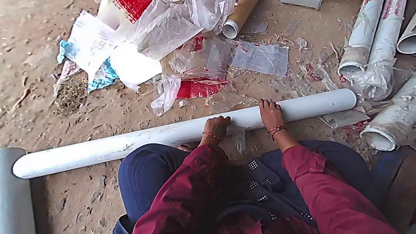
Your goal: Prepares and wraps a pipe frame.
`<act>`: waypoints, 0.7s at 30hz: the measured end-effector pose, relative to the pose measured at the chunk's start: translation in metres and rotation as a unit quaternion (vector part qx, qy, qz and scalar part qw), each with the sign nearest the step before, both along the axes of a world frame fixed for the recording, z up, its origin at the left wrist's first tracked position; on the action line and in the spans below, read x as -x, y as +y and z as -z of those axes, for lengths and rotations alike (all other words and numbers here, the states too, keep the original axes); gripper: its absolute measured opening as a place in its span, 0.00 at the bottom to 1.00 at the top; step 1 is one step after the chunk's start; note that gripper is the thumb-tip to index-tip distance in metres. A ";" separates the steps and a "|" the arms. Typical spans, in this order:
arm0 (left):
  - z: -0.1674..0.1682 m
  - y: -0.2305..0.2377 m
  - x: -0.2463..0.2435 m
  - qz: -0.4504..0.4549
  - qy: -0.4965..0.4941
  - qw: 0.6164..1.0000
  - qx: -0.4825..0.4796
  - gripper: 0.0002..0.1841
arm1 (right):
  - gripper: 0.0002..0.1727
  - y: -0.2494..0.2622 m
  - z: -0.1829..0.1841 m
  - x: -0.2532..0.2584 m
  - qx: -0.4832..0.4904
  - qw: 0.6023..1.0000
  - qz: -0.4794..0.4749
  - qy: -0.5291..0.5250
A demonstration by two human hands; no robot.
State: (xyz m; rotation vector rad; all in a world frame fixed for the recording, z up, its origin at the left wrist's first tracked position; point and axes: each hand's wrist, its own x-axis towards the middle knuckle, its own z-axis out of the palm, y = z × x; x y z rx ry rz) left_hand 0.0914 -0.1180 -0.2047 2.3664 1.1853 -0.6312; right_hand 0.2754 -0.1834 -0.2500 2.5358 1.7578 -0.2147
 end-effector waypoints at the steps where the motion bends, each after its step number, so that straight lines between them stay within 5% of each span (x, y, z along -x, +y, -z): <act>1: 0.000 -0.003 -0.001 0.020 0.003 1.000 0.014 0.18 | 0.23 -0.001 0.000 0.000 0.002 1.000 0.001 -0.001; 7: -0.001 -0.076 -0.007 0.158 0.065 0.974 0.146 0.18 | 0.23 0.004 0.001 -0.004 0.002 1.000 0.006 -0.010; 13: -0.010 -0.036 0.015 -0.029 -0.067 0.993 0.094 0.22 | 0.23 0.002 0.005 -0.003 -0.010 1.000 0.013 0.005; 17: 0.001 -0.020 0.031 -0.127 -0.265 0.956 -0.012 0.20 | 0.22 0.004 0.002 -0.002 -0.008 1.000 0.017 0.014; 21: 0.001 -0.029 0.021 -0.206 -0.248 0.938 -0.124 0.25 | 0.22 0.002 0.005 -0.003 -0.031 0.999 0.018 0.019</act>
